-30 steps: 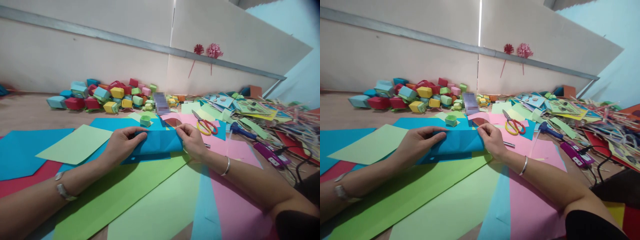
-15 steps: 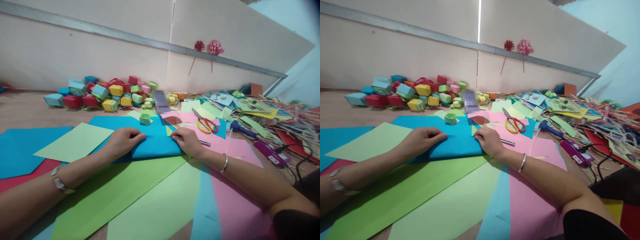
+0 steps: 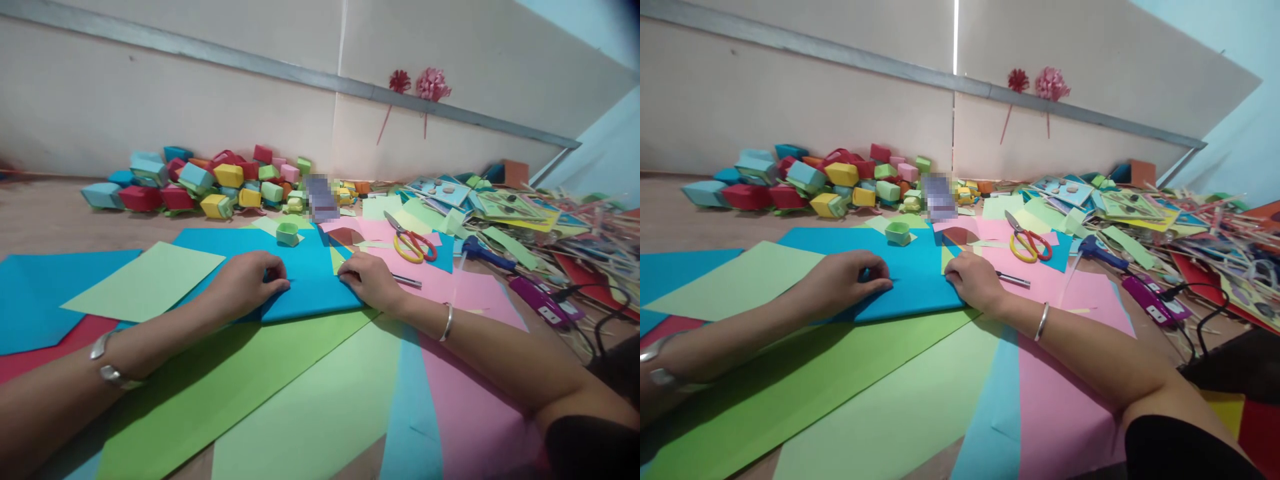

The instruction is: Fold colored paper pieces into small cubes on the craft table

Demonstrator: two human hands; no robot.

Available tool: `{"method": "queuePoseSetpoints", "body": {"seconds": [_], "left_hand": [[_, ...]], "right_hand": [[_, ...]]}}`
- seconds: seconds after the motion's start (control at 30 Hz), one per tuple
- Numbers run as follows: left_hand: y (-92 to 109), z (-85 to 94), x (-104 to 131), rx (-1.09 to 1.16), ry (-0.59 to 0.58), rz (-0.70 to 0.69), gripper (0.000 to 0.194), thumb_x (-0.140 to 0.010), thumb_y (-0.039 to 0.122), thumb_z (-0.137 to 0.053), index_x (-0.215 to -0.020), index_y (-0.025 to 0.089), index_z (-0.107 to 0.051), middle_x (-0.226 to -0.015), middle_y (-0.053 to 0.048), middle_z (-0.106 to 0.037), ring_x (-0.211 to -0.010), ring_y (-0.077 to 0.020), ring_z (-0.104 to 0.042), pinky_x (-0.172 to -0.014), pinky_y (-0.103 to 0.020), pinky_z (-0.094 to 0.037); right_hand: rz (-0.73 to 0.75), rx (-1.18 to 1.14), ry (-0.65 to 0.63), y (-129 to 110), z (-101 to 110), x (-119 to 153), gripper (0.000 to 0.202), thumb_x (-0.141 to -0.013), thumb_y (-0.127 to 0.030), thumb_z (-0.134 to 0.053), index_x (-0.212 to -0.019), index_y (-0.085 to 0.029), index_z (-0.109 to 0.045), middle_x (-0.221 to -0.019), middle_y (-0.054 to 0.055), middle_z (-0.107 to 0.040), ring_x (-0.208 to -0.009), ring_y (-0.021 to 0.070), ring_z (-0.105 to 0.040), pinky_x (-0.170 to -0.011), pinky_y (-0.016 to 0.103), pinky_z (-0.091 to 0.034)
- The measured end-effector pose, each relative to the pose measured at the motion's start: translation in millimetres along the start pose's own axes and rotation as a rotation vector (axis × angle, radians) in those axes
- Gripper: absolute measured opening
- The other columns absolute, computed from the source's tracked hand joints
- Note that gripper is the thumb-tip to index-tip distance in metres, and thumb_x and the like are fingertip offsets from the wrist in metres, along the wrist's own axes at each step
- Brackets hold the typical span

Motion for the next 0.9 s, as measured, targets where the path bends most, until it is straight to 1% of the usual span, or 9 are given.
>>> {"method": "queuePoseSetpoints", "body": {"seconds": [0.07, 0.1, 0.17, 0.23, 0.37, 0.5, 0.63, 0.73, 0.9], "left_hand": [[9.9, 0.9, 0.7, 0.005, 0.044, -0.140, 0.027, -0.077, 0.039, -0.061, -0.090, 0.021, -0.077, -0.096, -0.011, -0.073, -0.087, -0.0280, -0.065, -0.072, -0.035, -0.049], [15.6, -1.6, 1.9, 0.020, 0.027, -0.216, 0.030, -0.080, 0.034, -0.057, -0.097, 0.021, -0.077, -0.104, -0.012, -0.073, -0.092, -0.0281, -0.065, -0.077, -0.036, -0.050], [25.6, -10.9, 5.1, 0.051, -0.074, -0.346, 0.037, -0.086, 0.025, -0.045, -0.103, 0.021, -0.078, -0.110, -0.012, -0.073, -0.098, -0.0269, -0.066, -0.084, -0.037, -0.051], [31.4, -19.2, 7.6, 0.065, -0.186, -0.412, 0.044, -0.090, 0.019, -0.038, -0.103, 0.021, -0.079, -0.110, -0.012, -0.073, -0.099, -0.0253, -0.067, -0.086, -0.035, -0.051], [36.1, -22.5, 5.2, 0.038, -0.239, -0.409, 0.038, -0.094, 0.027, -0.042, -0.107, 0.022, -0.078, -0.109, -0.009, -0.072, -0.094, -0.0229, -0.067, -0.082, -0.030, -0.051], [38.0, -28.6, 4.7, -0.117, -0.206, -0.372, 0.038, -0.096, 0.038, -0.047, -0.114, 0.019, -0.075, -0.104, -0.012, -0.069, -0.089, -0.0249, -0.064, -0.075, -0.033, -0.049], [41.2, -34.0, 12.0, -0.205, -0.181, -0.430, 0.038, -0.095, 0.034, -0.048, -0.122, 0.022, -0.072, -0.106, -0.013, -0.067, -0.089, -0.0273, -0.061, -0.071, -0.035, -0.046], [41.0, -34.4, 15.8, -0.215, -0.195, -0.457, 0.040, -0.096, 0.032, -0.045, -0.127, 0.028, -0.070, -0.108, -0.013, -0.066, -0.088, -0.0270, -0.059, -0.072, -0.036, -0.045], [38.2, -33.1, 15.6, -0.188, -0.227, -0.473, 0.041, -0.095, 0.032, -0.047, -0.129, 0.028, -0.069, -0.110, -0.013, -0.065, -0.090, -0.0261, -0.058, -0.074, -0.035, -0.045]], "right_hand": [[0.000, 0.003, -0.002, -1.1, 0.7, -0.7, 0.013, -0.087, -0.009, -0.065, -0.084, -0.017, -0.074, -0.086, 0.007, -0.068, -0.083, 0.0201, -0.062, -0.077, 0.031, -0.047], [-0.001, 0.009, -0.008, -1.5, 0.8, -1.0, 0.013, -0.087, -0.009, -0.064, -0.084, -0.017, -0.074, -0.086, 0.007, -0.068, -0.084, 0.0200, -0.062, -0.077, 0.031, -0.047], [-0.007, 0.022, -0.024, -1.9, 0.5, -1.3, 0.013, -0.087, -0.009, -0.064, -0.085, -0.016, -0.075, -0.087, 0.008, -0.069, -0.085, 0.0205, -0.062, -0.077, 0.032, -0.048], [-0.012, 0.025, -0.036, -1.8, 0.1, -1.3, 0.013, -0.088, -0.010, -0.064, -0.086, -0.016, -0.075, -0.088, 0.008, -0.069, -0.085, 0.0209, -0.063, -0.078, 0.032, -0.047], [-0.001, 0.019, -0.035, -1.3, -0.6, -0.9, 0.013, -0.088, -0.011, -0.063, -0.085, -0.017, -0.074, -0.087, 0.007, -0.068, -0.085, 0.0201, -0.061, -0.077, 0.031, -0.046], [0.017, 0.034, -0.022, -0.9, -1.3, -0.9, 0.013, -0.089, -0.010, -0.062, -0.085, -0.017, -0.073, -0.085, 0.006, -0.066, -0.084, 0.0191, -0.060, -0.076, 0.030, -0.044], [0.027, 0.032, -0.016, -1.9, -0.7, -0.9, 0.014, -0.089, -0.011, -0.062, -0.084, -0.018, -0.073, -0.085, 0.006, -0.065, -0.084, 0.0189, -0.059, -0.075, 0.029, -0.044], [0.015, 0.028, -0.026, -1.3, -1.0, -0.7, 0.014, -0.089, -0.010, -0.061, -0.083, -0.017, -0.073, -0.085, 0.006, -0.066, -0.084, 0.0193, -0.060, -0.074, 0.029, -0.044], [0.039, 0.017, -0.017, 1.0, -1.2, -1.4, 0.014, -0.089, -0.012, -0.062, -0.084, -0.018, -0.074, -0.084, 0.005, -0.064, -0.083, 0.0185, -0.059, -0.073, 0.029, -0.044]]}}
Point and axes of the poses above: each hand's wrist, its own x-axis away from the middle knuckle, its own z-axis out of the back of the hand, y = z × x, the point moved 8 cm from there along -x, towards the middle knuckle
